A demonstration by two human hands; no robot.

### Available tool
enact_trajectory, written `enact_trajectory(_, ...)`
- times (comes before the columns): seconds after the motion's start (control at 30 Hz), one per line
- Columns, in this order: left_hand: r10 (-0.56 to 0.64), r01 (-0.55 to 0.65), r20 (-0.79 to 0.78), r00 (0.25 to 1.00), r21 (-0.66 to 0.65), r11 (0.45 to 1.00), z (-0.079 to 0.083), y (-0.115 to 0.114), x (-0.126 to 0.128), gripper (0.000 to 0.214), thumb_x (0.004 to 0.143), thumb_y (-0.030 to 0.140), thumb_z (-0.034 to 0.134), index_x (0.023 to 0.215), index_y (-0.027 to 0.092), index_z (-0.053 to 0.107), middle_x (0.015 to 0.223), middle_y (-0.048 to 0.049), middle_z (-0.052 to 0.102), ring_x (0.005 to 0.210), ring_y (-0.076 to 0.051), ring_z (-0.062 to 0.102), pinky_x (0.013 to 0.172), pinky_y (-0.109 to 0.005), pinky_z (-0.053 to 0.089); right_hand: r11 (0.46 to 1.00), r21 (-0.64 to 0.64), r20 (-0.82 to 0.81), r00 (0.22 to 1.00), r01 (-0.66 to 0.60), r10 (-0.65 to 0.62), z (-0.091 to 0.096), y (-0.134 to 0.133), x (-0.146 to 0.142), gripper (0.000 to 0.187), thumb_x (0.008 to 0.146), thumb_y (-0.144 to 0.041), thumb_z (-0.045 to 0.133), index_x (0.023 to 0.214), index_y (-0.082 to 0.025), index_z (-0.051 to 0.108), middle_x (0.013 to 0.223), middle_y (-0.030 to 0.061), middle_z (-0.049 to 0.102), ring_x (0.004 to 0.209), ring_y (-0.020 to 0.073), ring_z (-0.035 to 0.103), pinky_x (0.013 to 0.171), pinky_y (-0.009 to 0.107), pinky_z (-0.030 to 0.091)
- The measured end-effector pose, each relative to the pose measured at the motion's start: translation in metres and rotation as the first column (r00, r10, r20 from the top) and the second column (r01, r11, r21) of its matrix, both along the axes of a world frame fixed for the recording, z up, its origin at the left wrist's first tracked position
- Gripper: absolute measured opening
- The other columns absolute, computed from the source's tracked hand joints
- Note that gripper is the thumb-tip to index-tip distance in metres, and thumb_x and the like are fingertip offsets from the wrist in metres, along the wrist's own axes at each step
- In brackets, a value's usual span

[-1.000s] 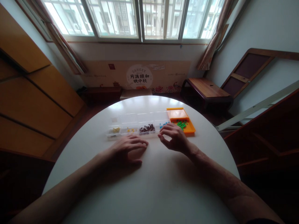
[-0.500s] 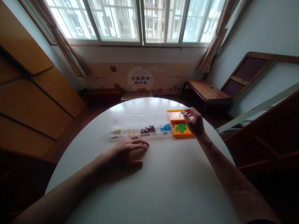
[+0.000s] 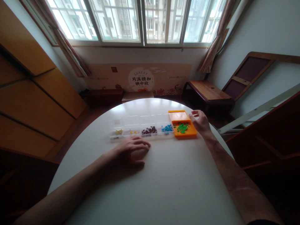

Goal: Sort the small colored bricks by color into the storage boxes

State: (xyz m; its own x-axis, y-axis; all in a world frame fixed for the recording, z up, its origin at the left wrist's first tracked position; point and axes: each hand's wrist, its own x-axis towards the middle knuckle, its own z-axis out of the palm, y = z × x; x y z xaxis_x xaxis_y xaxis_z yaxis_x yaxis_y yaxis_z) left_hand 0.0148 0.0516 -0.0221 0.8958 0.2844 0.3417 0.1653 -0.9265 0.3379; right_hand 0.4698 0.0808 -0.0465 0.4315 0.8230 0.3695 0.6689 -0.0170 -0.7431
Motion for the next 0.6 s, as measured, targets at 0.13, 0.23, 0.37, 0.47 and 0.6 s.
enact_trajectory(0.13,0.004,-0.004,-0.002,1.000,-0.011,1.000,0.005,-0.002,0.001,0.046,0.090,0.058,0.082,0.122,0.026,0.074,0.135,-0.0098,0.078,0.111,-0.031,0.074,0.099,-0.047,0.059,0.987,-0.149,-0.106,0.992,0.052,-0.068,-0.004,0.008,0.006,0.038,0.087,-0.049,0.077,0.112,-0.019,0.074,0.115,0.0111,0.079,0.086,0.0225,0.068,0.080,0.034,0.055)
enact_trajectory(0.23,0.003,-0.003,-0.001,1.000,-0.008,1.000,0.006,-0.002,0.001,0.045,0.091,0.058,0.081,0.122,0.026,0.075,0.134,-0.0101,0.079,0.110,-0.030,0.074,0.098,-0.047,0.060,0.982,-0.186,-0.171,0.983,0.026,-0.059,-0.006,0.018,0.005,0.034,0.085,-0.043,0.081,0.107,-0.017,0.074,0.105,0.0113,0.079,0.084,0.0217,0.071,0.076,0.030,0.055)
enact_trajectory(0.37,0.010,-0.010,-0.010,1.000,-0.003,1.000,0.007,-0.003,0.000,0.047,0.091,0.060,0.080,0.123,0.026,0.075,0.133,-0.0111,0.079,0.110,-0.031,0.074,0.098,-0.047,0.060,0.978,-0.210,-0.221,0.974,0.008,-0.056,-0.008,0.029,0.003,0.029,0.080,-0.033,0.083,0.102,-0.016,0.073,0.094,0.0097,0.078,0.079,0.0202,0.071,0.069,0.027,0.055)
enact_trajectory(0.47,0.017,-0.017,-0.017,1.000,0.004,1.000,0.006,-0.003,0.000,0.049,0.089,0.060,0.081,0.124,0.027,0.075,0.134,-0.0111,0.078,0.111,-0.031,0.074,0.099,-0.048,0.060,0.972,-0.235,-0.260,0.964,-0.016,-0.047,-0.009,0.033,0.005,0.030,0.077,-0.027,0.083,0.102,-0.014,0.074,0.085,0.0076,0.076,0.073,0.0186,0.070,0.061,0.025,0.053)
enact_trajectory(0.6,0.011,-0.011,-0.013,1.000,0.010,1.000,0.005,-0.002,0.000,0.047,0.090,0.059,0.080,0.124,0.026,0.075,0.135,-0.0112,0.078,0.110,-0.031,0.075,0.098,-0.048,0.060,0.960,-0.275,-0.304,0.952,-0.051,-0.036,-0.008,0.029,0.011,0.027,0.075,-0.023,0.081,0.100,-0.012,0.077,0.075,0.0049,0.074,0.066,0.0167,0.066,0.056,0.023,0.049)
